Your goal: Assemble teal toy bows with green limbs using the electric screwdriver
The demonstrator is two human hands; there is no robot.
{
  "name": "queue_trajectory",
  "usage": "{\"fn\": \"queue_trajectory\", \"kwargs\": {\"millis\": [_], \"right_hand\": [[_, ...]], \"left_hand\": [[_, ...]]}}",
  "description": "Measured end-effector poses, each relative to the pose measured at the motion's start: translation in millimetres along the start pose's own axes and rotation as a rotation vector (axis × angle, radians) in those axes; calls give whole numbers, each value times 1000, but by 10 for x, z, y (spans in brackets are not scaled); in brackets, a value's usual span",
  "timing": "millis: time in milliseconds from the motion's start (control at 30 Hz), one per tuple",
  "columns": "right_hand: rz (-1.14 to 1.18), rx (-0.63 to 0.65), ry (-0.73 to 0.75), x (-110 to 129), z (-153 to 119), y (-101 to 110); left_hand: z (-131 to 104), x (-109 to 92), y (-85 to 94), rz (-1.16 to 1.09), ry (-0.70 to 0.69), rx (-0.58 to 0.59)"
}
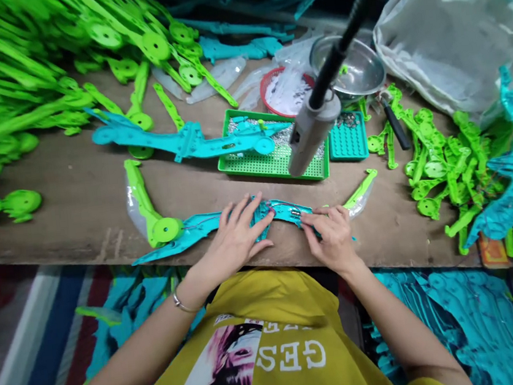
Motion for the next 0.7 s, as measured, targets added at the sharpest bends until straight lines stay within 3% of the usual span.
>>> {"fn": "queue_trajectory", "kwargs": {"millis": [100, 200, 333, 467, 567, 700], "right_hand": [[47, 19, 57, 89, 154, 14], [141, 52, 167, 251, 537, -77], [125, 129, 237, 487, 1294, -437], [-12, 336, 208, 637, 1874, -869], [-155, 451, 192, 673, 2038, -1010], [-271, 501, 199, 745, 2097, -944]], "left_hand": [[-37, -96, -50, 15, 77, -39], [-67, -206, -142, 12, 150, -102], [-100, -338, -298, 24, 240, -221], [-122, -386, -398, 17, 271, -268], [-128, -377, -395, -2, 245, -261], [-129, -360, -364, -6, 246, -263]]}}
Point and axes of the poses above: each hand's wrist, its own z-axis towards the middle knuckle, its own y-axis out of the back of the hand, x = y × z, the point moved 1 cm from there along z, towards the middle knuckle, and after that the axes turned 3 degrees about x, right-handed, at the moved point
